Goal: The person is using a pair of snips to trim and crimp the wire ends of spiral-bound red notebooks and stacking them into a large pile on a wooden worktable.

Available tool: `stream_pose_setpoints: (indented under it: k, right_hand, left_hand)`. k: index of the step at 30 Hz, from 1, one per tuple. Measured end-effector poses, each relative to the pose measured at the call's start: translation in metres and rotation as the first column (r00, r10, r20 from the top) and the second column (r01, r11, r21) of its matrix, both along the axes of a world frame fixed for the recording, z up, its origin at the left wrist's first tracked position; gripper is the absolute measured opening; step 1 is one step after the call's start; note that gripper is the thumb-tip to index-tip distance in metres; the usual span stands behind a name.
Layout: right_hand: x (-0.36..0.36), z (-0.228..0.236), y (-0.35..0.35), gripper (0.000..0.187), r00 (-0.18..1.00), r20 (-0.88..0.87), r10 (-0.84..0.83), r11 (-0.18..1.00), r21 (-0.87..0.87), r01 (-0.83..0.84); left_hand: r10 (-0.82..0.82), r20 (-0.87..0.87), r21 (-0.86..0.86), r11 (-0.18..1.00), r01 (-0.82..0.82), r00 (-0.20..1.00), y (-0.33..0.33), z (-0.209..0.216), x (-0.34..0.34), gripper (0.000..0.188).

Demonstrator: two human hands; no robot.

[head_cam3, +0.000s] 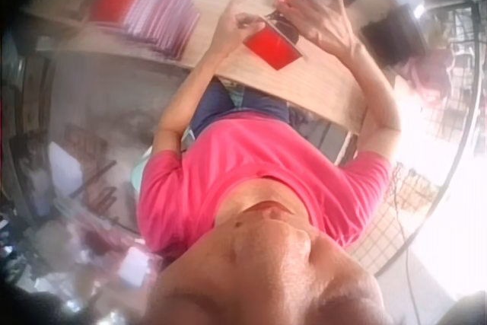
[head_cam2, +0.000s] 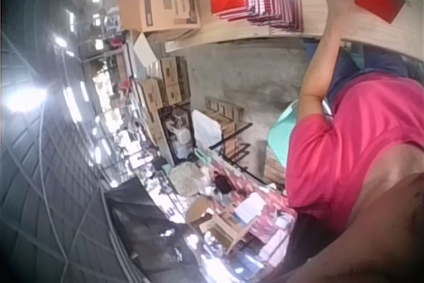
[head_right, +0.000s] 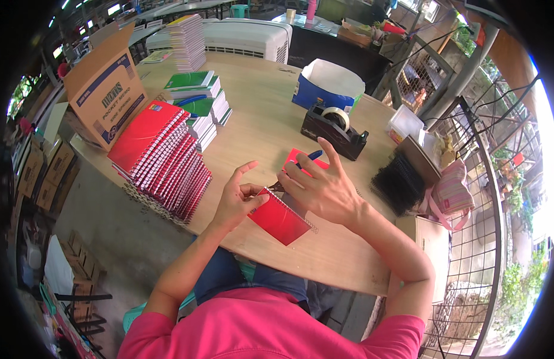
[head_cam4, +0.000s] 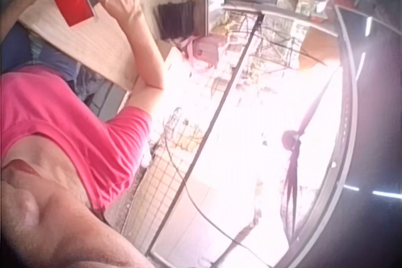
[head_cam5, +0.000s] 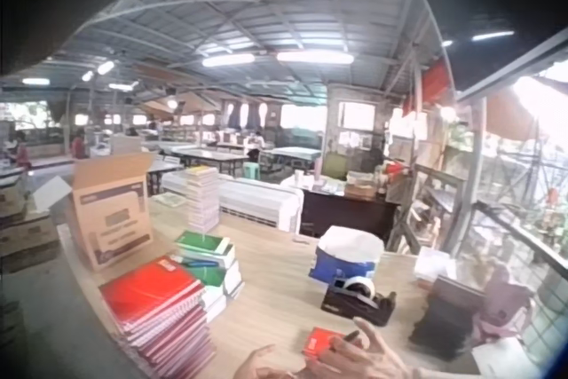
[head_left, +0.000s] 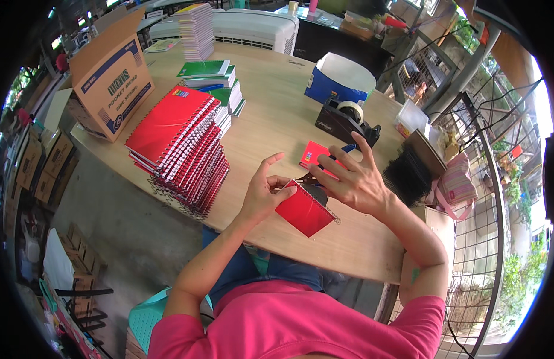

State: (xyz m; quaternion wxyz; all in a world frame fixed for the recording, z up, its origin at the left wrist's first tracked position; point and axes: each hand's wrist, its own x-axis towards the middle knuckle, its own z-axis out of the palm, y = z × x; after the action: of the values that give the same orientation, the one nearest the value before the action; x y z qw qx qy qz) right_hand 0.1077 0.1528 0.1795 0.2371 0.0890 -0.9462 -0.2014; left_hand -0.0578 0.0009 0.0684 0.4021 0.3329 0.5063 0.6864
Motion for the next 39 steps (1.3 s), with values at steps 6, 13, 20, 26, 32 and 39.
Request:
stream_pose_setpoints:
  k: [6, 13, 20, 26, 32, 39]
  right_hand:
    - [-0.003, 0.004, 0.002, 0.035, 0.996, -0.029, 0.081, 0.994, 0.076, -0.078]
    - [-0.005, 0.003, 0.002, 0.030, 0.994, 0.014, 0.107, 0.988, 0.107, -0.108]
    - [0.012, 0.004, -0.013, 0.029, 0.918, 0.373, -0.134, 0.430, -0.813, 0.393]
    - [0.056, 0.021, 0.023, 0.031, 0.913, -0.038, -0.405, 0.314, -0.944, 0.100]
    - [0.100, -0.019, 0.039, 0.031, 0.867, 0.031, -0.497, 0.167, -0.977, 0.131]
    - [0.120, -0.102, 0.015, 0.031, 0.732, 0.200, -0.652, 0.074, -0.943, 0.324]
  left_hand:
    - [-0.006, -0.025, -0.002, 1.000, 0.006, 1.000, -0.004, 0.006, -0.004, 0.080]
    - [-0.015, -0.031, 0.011, 1.000, 0.016, 0.999, -0.004, 0.007, -0.003, 0.079]
    - [0.094, -0.428, 0.041, 0.996, -0.085, 0.899, -0.003, 0.023, 0.016, 0.057]
    - [0.507, -0.707, 0.421, 0.862, -0.283, 0.492, -0.077, 0.150, -0.012, 0.029]
    - [0.763, -0.443, 0.431, 0.641, -0.635, 0.470, -0.131, 0.188, -0.107, 0.030]
    - [0.478, -0.850, 0.157, 0.631, -0.760, 0.221, -0.158, 0.175, -0.124, 0.027]
